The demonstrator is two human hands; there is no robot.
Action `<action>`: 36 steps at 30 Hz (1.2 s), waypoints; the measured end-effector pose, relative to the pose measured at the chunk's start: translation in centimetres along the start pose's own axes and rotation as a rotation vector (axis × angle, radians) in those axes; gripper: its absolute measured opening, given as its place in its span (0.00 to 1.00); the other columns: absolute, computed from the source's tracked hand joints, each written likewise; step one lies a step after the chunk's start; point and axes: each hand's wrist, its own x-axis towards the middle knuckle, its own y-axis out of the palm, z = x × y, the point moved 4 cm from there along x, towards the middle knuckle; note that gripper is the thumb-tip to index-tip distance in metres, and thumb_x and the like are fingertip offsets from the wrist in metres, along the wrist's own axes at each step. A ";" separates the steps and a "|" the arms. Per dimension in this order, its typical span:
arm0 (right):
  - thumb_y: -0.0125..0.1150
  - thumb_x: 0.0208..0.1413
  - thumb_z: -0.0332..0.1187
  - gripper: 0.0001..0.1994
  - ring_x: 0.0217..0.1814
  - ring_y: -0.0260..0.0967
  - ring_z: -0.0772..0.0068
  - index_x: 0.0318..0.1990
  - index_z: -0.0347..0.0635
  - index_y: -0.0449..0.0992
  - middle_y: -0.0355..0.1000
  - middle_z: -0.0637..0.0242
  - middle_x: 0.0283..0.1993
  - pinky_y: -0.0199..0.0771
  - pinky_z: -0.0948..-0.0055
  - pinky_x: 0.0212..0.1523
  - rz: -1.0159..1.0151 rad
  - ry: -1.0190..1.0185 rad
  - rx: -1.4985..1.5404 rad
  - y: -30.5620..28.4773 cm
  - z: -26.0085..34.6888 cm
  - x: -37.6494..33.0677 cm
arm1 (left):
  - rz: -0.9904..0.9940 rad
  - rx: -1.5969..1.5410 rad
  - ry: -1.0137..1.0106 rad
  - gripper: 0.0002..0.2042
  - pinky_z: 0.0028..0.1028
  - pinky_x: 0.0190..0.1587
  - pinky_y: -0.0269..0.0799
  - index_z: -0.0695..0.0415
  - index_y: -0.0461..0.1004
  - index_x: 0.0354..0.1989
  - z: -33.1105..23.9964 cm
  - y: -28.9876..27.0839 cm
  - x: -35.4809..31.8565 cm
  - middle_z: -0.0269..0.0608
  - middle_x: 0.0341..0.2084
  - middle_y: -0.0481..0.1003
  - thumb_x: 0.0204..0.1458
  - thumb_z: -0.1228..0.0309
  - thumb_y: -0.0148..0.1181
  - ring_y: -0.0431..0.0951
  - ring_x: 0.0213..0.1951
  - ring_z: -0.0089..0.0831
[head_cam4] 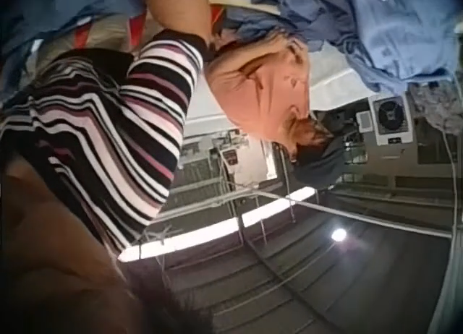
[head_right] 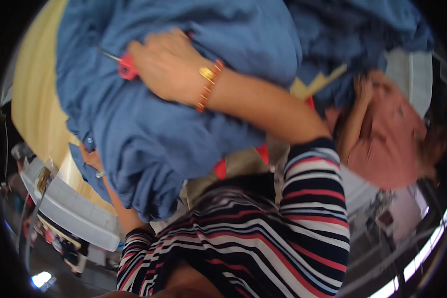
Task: Trimming loose threads from blue garments using scissors and folding them on a workshop table.
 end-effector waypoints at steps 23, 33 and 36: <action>0.56 0.52 0.39 0.17 0.57 0.68 0.64 0.50 0.50 0.76 0.71 0.69 0.54 0.66 0.53 0.49 0.362 0.049 0.039 1.2 -0.1 -1.8 | 0.333 -0.096 0.110 0.18 0.30 0.54 0.64 0.64 0.71 0.51 -5.0 -9.4 -11.8 0.45 0.51 0.70 0.50 0.74 0.53 0.71 0.51 0.35; 0.49 0.53 0.29 0.10 0.42 0.74 0.51 0.33 0.35 0.77 0.75 0.47 0.36 0.73 0.62 0.45 -0.307 -0.030 -0.037 -3.1 0.5 -4.0 | -0.227 -0.279 0.328 0.15 0.27 0.46 0.68 0.66 0.73 0.44 -14.1 -7.2 -4.1 0.44 0.42 0.74 0.46 0.75 0.57 0.74 0.41 0.32; 0.48 0.53 0.30 0.11 0.40 0.75 0.49 0.35 0.32 0.75 0.74 0.43 0.35 0.75 0.59 0.41 -0.425 0.058 -0.237 -8.5 1.5 -8.9 | -0.463 -0.381 0.488 0.13 0.25 0.40 0.71 0.68 0.75 0.39 -7.9 -12.2 3.5 0.43 0.36 0.76 0.44 0.77 0.59 0.75 0.34 0.30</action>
